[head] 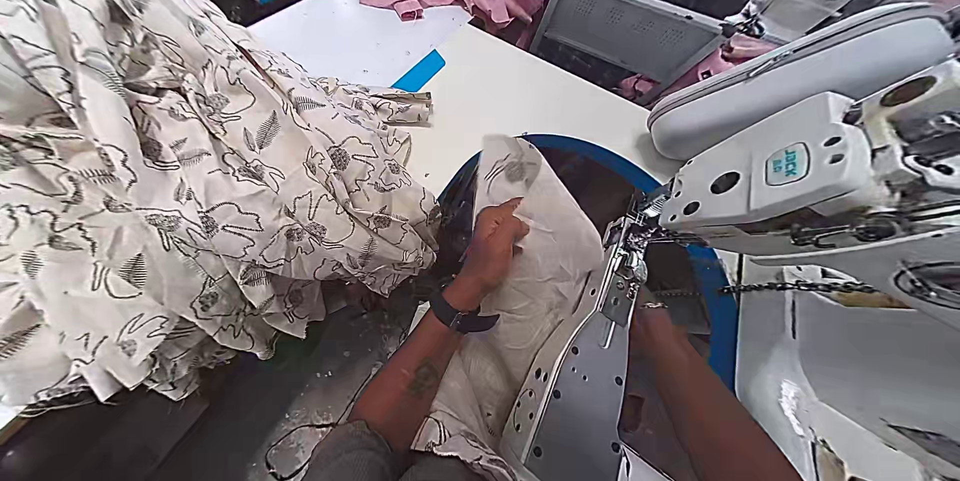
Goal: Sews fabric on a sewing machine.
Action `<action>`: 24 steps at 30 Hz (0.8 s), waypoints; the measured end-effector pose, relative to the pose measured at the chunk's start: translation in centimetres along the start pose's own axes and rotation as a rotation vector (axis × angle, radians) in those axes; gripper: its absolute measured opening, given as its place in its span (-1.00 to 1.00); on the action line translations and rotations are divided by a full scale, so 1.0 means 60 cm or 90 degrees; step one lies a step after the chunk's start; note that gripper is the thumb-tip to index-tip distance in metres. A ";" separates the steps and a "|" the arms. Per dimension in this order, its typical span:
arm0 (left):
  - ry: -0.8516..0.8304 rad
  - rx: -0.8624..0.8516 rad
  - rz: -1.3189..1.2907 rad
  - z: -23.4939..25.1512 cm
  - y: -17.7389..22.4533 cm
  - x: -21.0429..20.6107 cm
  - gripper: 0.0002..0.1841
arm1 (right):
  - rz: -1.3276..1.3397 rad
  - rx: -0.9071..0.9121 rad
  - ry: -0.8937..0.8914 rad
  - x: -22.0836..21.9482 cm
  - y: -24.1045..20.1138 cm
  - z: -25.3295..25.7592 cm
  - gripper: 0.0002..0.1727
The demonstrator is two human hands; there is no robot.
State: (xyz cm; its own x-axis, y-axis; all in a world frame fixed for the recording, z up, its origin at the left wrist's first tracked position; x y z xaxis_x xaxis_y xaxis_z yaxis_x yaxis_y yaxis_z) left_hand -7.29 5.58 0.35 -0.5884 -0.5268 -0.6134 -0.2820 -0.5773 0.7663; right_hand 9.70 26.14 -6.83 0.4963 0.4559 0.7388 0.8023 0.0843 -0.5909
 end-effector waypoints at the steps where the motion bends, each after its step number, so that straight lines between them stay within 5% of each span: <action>1: 0.051 -0.034 0.186 -0.006 -0.004 0.027 -0.71 | -0.099 0.052 -0.054 0.011 0.059 0.023 -0.61; 2: 0.070 -0.010 0.362 -0.017 -0.017 0.048 -0.69 | -0.232 0.111 -0.075 0.024 0.099 0.043 -0.58; 4: -0.013 0.257 0.572 -0.071 -0.084 0.090 -0.62 | -0.503 0.130 -0.205 0.025 0.162 0.021 -0.51; 6: -0.118 0.523 0.645 -0.159 -0.155 0.138 -0.61 | -0.753 0.026 -0.355 0.025 0.229 -0.064 -0.45; 8: -0.225 0.633 0.652 -0.202 -0.202 0.166 -0.63 | -0.800 -0.047 -0.368 0.046 0.265 -0.117 -0.54; 10: -0.283 0.600 0.571 -0.186 -0.217 0.130 -0.63 | -0.645 0.006 -0.190 0.090 0.221 -0.136 -0.61; 13: -0.262 0.444 0.229 -0.106 -0.162 -0.023 -0.70 | -0.330 0.331 0.112 0.116 0.049 -0.197 -0.47; 15: -0.369 0.556 -0.010 -0.136 -0.127 -0.124 -0.57 | -0.267 0.516 0.207 0.086 -0.013 -0.284 -0.49; 17: -0.448 0.655 -0.098 -0.185 -0.131 -0.161 -0.52 | -0.338 0.640 0.303 0.077 -0.018 -0.343 -0.73; 18: -0.440 0.612 -0.057 -0.175 -0.135 -0.155 -0.54 | -0.365 0.673 0.336 0.078 -0.013 -0.349 -0.83; 22: -0.263 0.084 0.449 -0.053 -0.143 -0.146 -0.80 | -0.356 0.671 0.354 0.075 -0.017 -0.348 -0.78; 24: -0.264 0.038 0.573 -0.064 -0.164 -0.176 -0.58 | -0.384 0.451 0.281 0.107 0.021 -0.286 -0.55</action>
State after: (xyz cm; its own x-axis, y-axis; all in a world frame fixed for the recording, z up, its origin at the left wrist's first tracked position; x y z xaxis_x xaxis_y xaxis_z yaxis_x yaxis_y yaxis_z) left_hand 4.60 14.45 -1.43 -0.8178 -0.4862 0.3080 0.3685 -0.0312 0.9291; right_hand 19.61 13.97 2.74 0.2680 -0.1889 0.9447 0.6499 0.7593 -0.0326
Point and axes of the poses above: each hand's wrist, its own z-axis towards the middle knuckle, its own x-axis out of the back of the hand, y = z × x, the point moved 9 cm from there along z, towards the middle knuckle, and after that the axes turned 14 degrees about -z, right-handed, at the moved point
